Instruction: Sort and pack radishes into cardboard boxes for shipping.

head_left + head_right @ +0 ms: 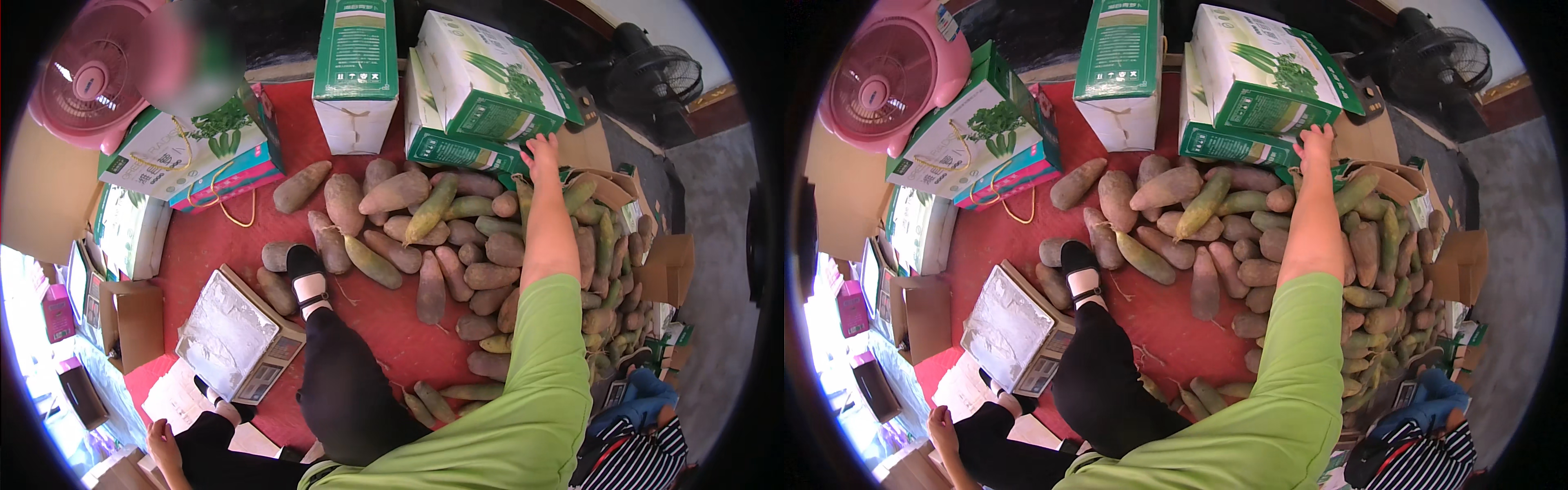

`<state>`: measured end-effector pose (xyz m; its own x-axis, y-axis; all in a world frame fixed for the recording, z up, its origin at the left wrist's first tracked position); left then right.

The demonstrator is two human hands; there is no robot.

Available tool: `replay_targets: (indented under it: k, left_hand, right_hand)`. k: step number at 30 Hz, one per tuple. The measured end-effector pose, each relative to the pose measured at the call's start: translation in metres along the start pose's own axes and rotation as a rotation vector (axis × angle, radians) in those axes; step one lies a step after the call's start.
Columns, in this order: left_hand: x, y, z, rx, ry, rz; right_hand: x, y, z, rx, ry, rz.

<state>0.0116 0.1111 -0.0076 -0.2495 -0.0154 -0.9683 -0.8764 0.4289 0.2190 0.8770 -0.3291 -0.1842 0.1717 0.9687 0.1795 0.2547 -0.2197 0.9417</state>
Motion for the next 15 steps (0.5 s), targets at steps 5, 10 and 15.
replay_targets:
  k: [5,10,15]
  left_hand:
    - [-0.005,-0.010,0.000,0.029,-0.017,0.073]
    - [-0.002,-0.002,-0.004,0.016,0.003,0.090]
    - [-0.006,0.006,-0.019,0.006,0.011,0.033]
  right_hand:
    - [0.003,-0.002,0.002,-0.017,0.016,0.108]
    - [0.019,-0.012,-0.023,-0.045,0.004,0.294]
    - [0.060,0.011,-0.085,-0.128,0.016,0.470]
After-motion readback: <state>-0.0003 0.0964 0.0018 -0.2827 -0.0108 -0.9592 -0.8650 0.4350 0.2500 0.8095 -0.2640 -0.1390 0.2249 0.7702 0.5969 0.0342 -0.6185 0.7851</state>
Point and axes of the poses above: each hand's wrist, its own z-axis towards the middle knuckle, its own x-axis out of the palm, y = z × x, the point moved 5 cm from there along z, towards the middle knuckle, and after that the axes turned 15 degrees about z, right-handed, at the moved point
